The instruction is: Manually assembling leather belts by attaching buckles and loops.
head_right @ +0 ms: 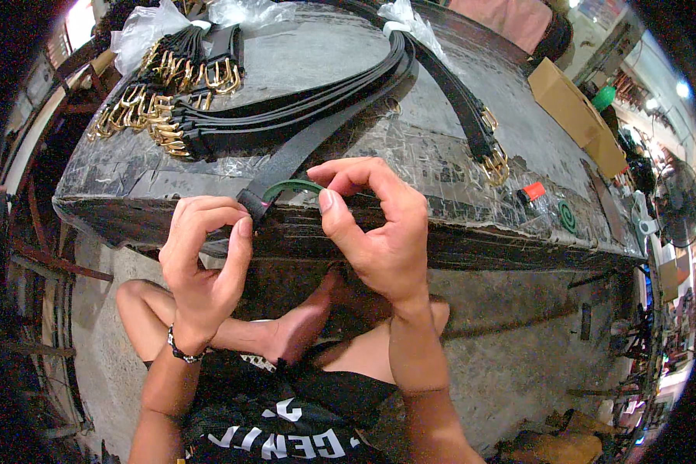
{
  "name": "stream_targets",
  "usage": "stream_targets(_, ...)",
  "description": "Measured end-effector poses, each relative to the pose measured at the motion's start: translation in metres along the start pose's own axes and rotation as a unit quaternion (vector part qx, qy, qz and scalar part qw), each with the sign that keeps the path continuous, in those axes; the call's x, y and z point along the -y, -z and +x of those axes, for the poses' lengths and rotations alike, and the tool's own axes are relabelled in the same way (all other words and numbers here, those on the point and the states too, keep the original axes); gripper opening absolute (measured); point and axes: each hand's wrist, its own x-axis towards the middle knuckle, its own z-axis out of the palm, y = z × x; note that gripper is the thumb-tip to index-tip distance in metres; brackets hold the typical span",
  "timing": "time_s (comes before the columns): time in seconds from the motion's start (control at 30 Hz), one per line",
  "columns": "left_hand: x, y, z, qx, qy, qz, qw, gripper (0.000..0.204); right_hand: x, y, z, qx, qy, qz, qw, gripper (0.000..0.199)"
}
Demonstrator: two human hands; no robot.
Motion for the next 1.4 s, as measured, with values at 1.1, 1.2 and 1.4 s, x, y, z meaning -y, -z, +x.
stream_targets(1.1,-0.017,0.021,-0.011,0.071,-0.072,0.274,0.956,0.033,-0.004,-0.016,-0.003,-0.163,-0.026,0.112,0.980,0.012)
stream_targets(1.2,0.017,0.034,0.008,0.032,-0.046,0.235,0.970,0.025,-0.006,-0.015,-0.003,-0.164,-0.023,0.093,0.982,0.012)
stream_targets(1.4,0.052,0.059,0.030,0.035,-0.014,0.259,0.965,0.014,-0.001,-0.020,-0.003,-0.169,-0.030,0.086,0.982,0.013)
